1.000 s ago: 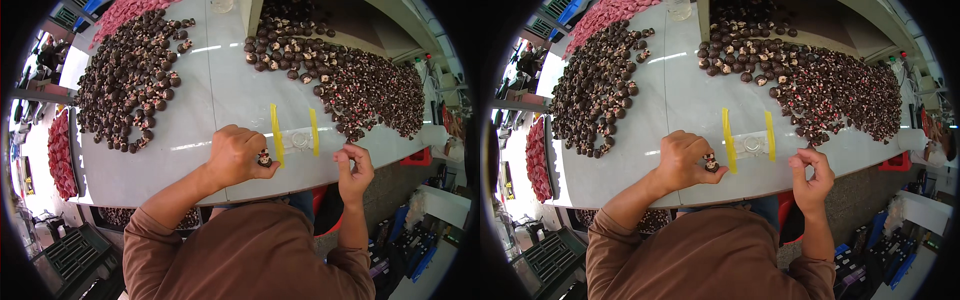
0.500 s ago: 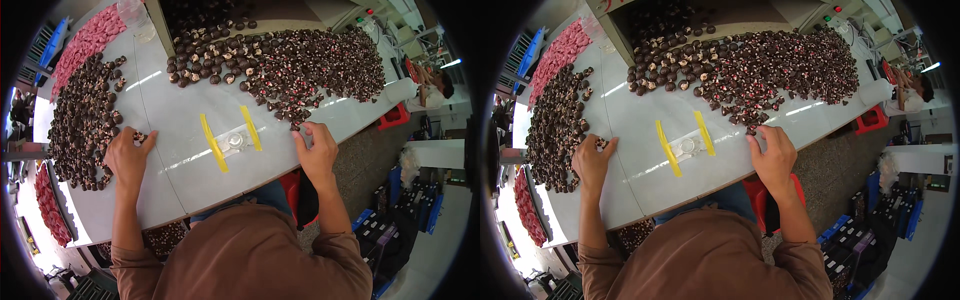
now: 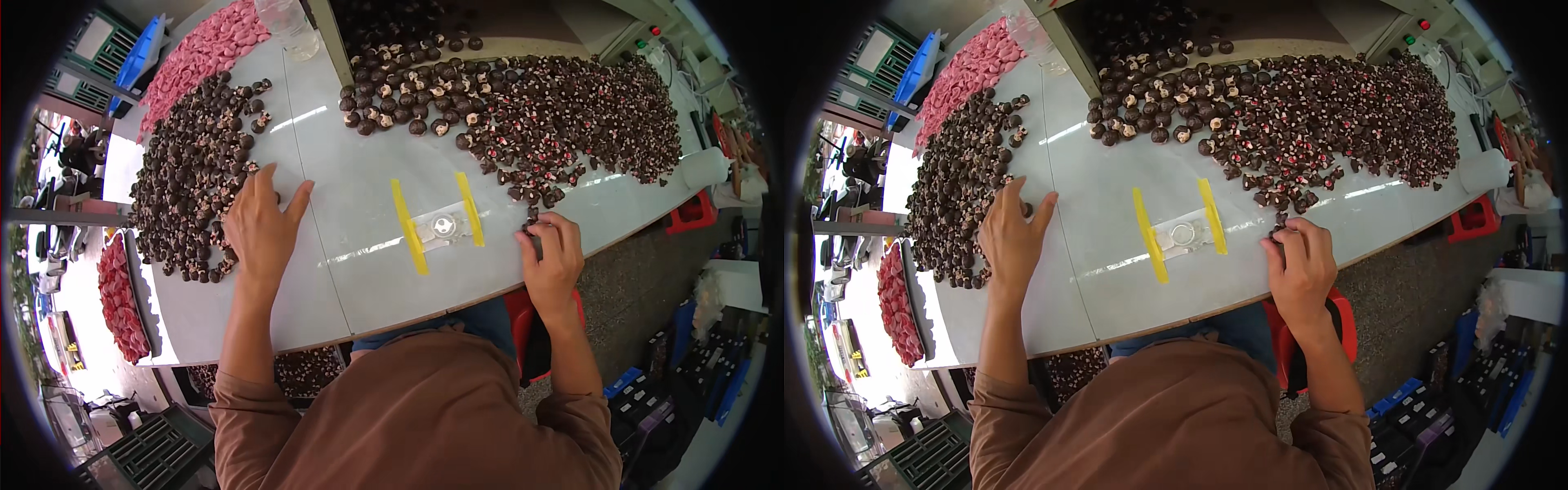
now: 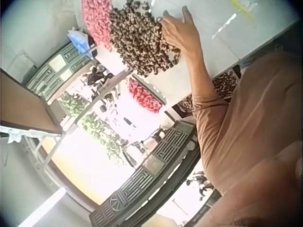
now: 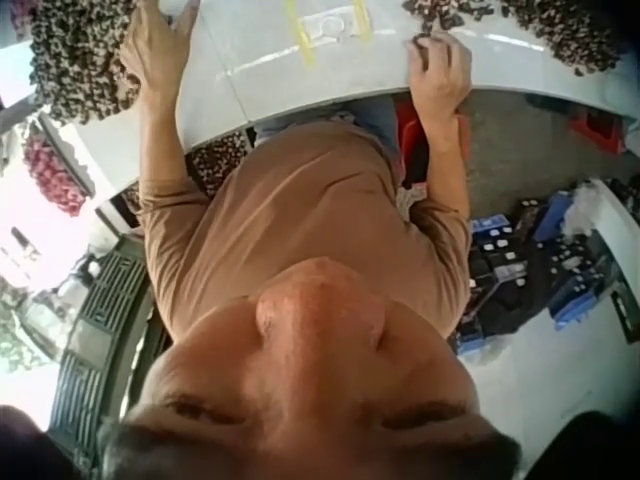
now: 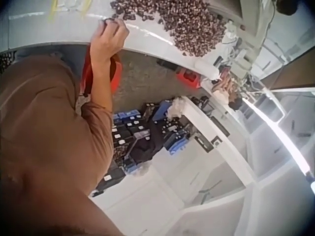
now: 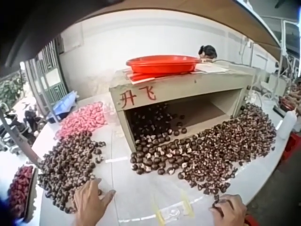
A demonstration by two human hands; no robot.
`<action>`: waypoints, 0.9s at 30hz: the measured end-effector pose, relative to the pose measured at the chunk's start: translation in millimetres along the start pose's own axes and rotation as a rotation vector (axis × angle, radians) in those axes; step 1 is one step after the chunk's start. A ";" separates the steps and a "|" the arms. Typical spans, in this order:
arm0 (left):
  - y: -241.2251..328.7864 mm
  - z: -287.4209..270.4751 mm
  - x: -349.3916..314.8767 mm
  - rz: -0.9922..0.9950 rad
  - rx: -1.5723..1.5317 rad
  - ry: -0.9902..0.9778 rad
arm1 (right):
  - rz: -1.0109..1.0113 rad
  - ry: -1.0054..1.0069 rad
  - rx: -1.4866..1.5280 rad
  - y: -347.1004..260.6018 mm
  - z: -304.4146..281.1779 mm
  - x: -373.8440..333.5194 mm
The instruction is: Selecting small brown toy components from a large pile and placing them into a measuring gauge on the workbench.
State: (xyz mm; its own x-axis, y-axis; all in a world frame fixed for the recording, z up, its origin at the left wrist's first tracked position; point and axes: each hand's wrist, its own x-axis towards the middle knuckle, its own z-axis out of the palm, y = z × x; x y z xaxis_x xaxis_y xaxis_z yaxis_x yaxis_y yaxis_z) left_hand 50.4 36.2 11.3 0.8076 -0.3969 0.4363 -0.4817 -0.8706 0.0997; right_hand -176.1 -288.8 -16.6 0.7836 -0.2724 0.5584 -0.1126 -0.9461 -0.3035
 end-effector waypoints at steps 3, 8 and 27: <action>40.9 13.4 28.4 0.055 -0.228 -0.092 | -0.029 -0.009 0.032 -2.4 0.7 -3.4; 68.8 55.9 66.6 0.121 -0.239 -0.148 | -0.050 -0.068 0.146 -8.9 -0.8 -2.0; 46.0 9.4 0.0 -0.243 -1.456 -0.831 | 0.056 -0.215 0.279 12.4 -1.7 14.2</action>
State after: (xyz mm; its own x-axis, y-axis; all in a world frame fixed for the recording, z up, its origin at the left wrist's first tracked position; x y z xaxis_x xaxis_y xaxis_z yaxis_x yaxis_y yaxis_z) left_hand 31.4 -6.6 7.5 0.6241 -0.7504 -0.2175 0.1623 -0.1478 0.9756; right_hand -167.4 -304.7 -11.1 0.8947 -0.2516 0.3690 -0.0111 -0.8384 -0.5449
